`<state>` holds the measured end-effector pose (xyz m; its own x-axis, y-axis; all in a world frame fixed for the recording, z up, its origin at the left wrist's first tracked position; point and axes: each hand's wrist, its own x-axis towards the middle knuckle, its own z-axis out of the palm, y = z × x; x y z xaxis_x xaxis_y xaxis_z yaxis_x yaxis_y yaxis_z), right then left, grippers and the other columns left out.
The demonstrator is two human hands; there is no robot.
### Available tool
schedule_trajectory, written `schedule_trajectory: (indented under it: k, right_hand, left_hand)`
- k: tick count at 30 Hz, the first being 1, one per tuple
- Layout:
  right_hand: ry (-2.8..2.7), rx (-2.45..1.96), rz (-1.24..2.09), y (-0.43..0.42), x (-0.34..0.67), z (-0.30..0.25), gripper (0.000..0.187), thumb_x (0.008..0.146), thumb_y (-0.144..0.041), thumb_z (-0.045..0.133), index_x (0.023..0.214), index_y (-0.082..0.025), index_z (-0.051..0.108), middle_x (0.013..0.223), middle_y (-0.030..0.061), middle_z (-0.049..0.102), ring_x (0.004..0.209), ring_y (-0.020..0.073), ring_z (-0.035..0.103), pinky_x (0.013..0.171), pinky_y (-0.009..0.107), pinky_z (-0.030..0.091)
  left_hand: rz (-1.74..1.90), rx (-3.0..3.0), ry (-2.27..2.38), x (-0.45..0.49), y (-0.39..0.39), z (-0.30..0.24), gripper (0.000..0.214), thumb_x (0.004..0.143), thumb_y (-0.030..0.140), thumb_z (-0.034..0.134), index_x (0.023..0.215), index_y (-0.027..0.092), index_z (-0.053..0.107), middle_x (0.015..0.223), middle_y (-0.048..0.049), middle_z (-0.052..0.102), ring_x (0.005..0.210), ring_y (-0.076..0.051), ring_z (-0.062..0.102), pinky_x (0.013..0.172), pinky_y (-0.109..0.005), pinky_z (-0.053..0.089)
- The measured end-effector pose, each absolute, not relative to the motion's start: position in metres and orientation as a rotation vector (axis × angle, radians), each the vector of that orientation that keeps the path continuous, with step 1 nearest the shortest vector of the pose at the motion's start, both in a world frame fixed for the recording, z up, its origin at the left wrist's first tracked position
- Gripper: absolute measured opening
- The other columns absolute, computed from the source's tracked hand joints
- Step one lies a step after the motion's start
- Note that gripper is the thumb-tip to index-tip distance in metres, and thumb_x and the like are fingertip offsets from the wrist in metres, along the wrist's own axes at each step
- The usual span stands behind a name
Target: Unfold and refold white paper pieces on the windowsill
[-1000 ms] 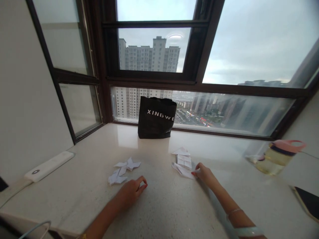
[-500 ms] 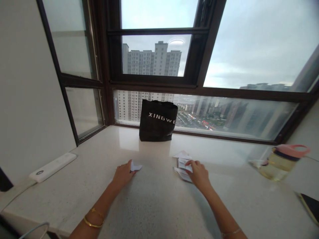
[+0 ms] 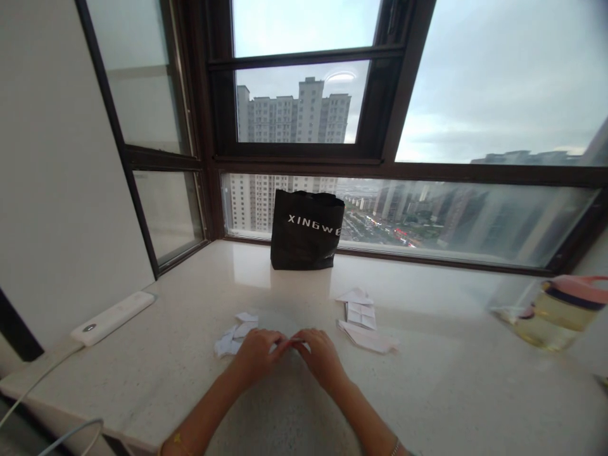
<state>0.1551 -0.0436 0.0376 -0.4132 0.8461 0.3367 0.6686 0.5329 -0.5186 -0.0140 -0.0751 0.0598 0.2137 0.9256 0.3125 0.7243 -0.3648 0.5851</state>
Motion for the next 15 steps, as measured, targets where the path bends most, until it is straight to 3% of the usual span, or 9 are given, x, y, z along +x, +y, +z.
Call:
schedule_trajectory:
  k: [3,8,12,15]
  right_hand:
    - [-1.988,-1.249,0.668,-0.037,0.162,0.034,0.029,0.079,-0.036,0.042,0.065,-0.018,0.060,0.064,0.0048,0.063,0.065,0.0167,0.057,0.062,0.028,0.039]
    - [-1.652,-1.064,1.098,-0.031,0.163,0.030,0.049,0.073,-0.059,0.040,0.056,-0.016,0.056,0.053,0.0029,0.060,0.049,0.0117,0.053,0.050,0.023,0.038]
    - [-1.542,-1.015,1.223,-0.032,0.159,0.030,0.051,0.064,-0.065,0.047,0.054,-0.016,0.056,0.051,0.0021,0.059,0.046,0.0106,0.052,0.047,0.022,0.037]
    - [-1.497,-1.014,1.263,-0.031,0.158,0.029,0.050,0.061,-0.065,0.050,0.054,-0.016,0.056,0.051,0.0016,0.058,0.046,0.0103,0.051,0.046,0.022,0.037]
  left_hand:
    - [0.844,2.177,1.691,-0.029,-0.067,0.061,0.034,0.084,0.038,0.035,0.093,0.020,0.062,0.096,-0.0045,0.064,0.091,-0.019,0.056,0.081,-0.027,0.037]
    - [0.714,1.925,2.263,-0.069,-0.042,0.054,0.031,0.073,0.032,0.052,0.099,0.015,0.058,0.112,-0.0132,0.054,0.107,-0.029,0.043,0.085,-0.041,0.033]
    - [0.846,1.663,2.212,-0.081,-0.029,0.049,0.026,0.057,0.027,0.067,0.079,0.017,0.059,0.099,-0.0128,0.058,0.103,-0.033,0.045,0.082,-0.045,0.032]
    - [0.923,1.614,2.124,-0.076,-0.022,0.052,0.022,0.053,0.021,0.068,0.071,0.019,0.056,0.080,-0.0067,0.062,0.090,-0.029,0.053,0.076,-0.040,0.037]
